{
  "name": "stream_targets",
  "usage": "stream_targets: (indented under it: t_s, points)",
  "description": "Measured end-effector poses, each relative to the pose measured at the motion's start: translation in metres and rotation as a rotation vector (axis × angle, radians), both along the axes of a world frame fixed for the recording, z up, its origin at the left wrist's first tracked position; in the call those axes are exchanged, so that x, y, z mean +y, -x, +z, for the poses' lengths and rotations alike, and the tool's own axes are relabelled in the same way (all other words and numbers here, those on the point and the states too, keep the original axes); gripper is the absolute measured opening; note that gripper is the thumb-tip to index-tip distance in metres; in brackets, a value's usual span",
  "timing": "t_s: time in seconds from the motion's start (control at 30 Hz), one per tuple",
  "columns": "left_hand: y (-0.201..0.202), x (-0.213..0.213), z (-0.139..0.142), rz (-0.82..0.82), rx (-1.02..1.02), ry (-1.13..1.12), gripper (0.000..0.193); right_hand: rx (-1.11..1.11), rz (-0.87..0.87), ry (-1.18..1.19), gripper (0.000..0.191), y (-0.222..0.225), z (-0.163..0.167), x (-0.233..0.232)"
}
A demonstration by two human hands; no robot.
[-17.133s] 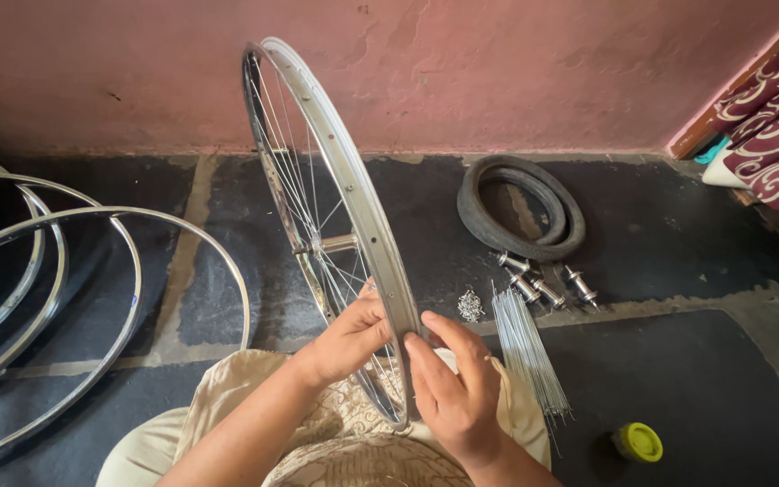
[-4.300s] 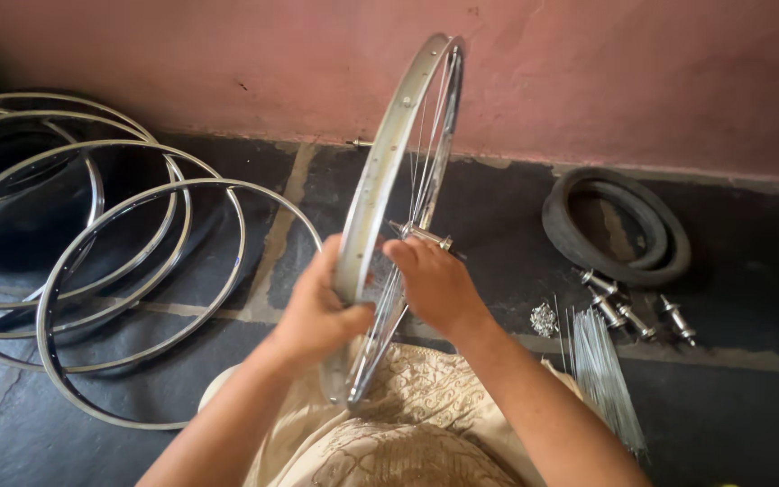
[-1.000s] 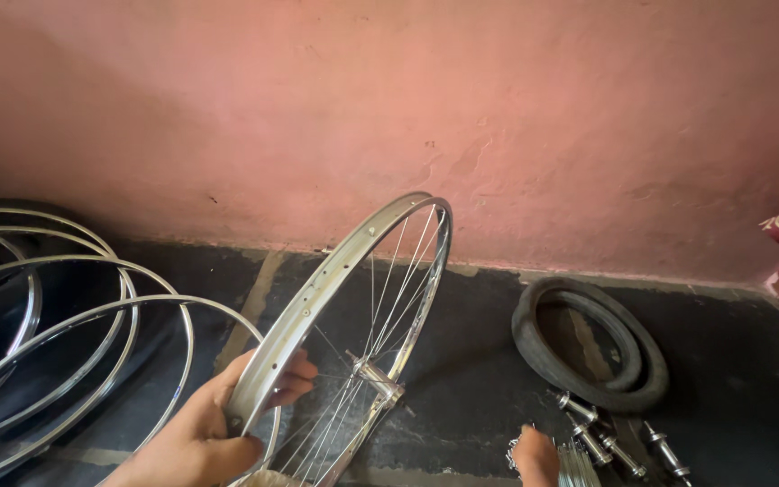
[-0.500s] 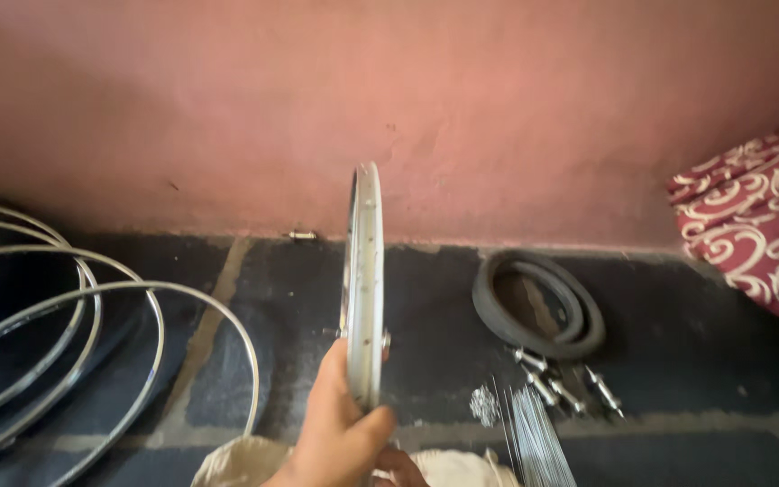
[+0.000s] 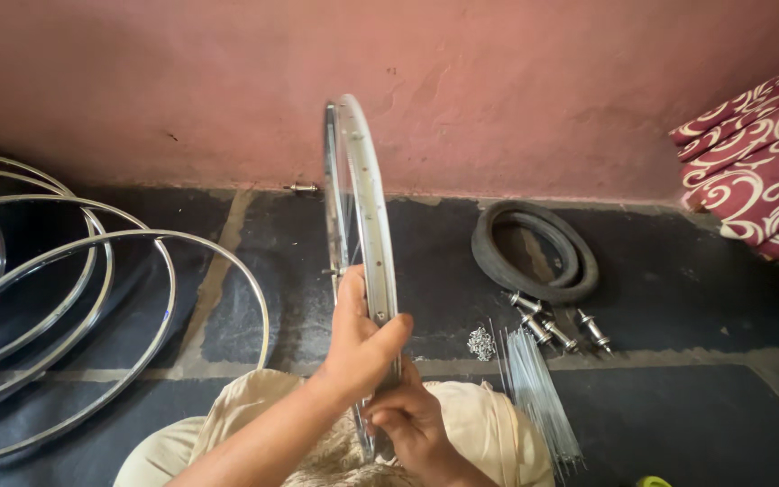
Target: The person sits on the floor and installs spokes into a bicycle wheel rim and hub. They repeatedly pick up spokes, thread them through the hub and rim, and adjust the wheel orientation to continue the process.
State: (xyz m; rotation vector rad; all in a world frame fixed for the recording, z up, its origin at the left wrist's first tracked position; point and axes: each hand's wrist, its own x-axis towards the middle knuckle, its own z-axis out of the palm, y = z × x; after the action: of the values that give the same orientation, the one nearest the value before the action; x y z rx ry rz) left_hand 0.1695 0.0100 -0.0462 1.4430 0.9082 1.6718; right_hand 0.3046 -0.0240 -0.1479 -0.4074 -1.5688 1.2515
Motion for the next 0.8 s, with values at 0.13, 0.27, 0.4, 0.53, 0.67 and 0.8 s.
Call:
stream_targets:
  t_s: [0.13, 0.27, 0.4, 0.53, 0.67, 0.8]
  points:
    - [0.041, 0.014, -0.001, -0.423, -0.254, 0.094, 0.041, -0.007, -0.007, -0.084, 0.03, -0.005, -0.01, 0.001]
    - [0.066, 0.026, -0.019, -0.494, -0.129, 0.146, 0.027, 0.001, 0.024, -0.092, 0.025, -0.009, -0.019, -0.009]
    - [0.066, 0.05, -0.036, -0.468, -0.004, -0.003, 0.015, -0.123, 0.001, -0.303, 0.02, -0.016, -0.02, -0.002]
    - [0.058, 0.06, -0.042, -0.474, 0.125, -0.261, 0.018, -0.079, 0.046, -0.291, 0.019, -0.02, -0.025, -0.002]
    - [0.042, 0.052, -0.045, -0.693, -0.145, 0.019, 0.018, -0.063, 0.092, -0.255, 0.016, -0.03, -0.032, -0.005]
    - [0.037, 0.044, -0.053, -0.741, -0.221, 0.06, 0.018, -0.05, 0.132, -0.358, 0.008, -0.036, -0.04, -0.01]
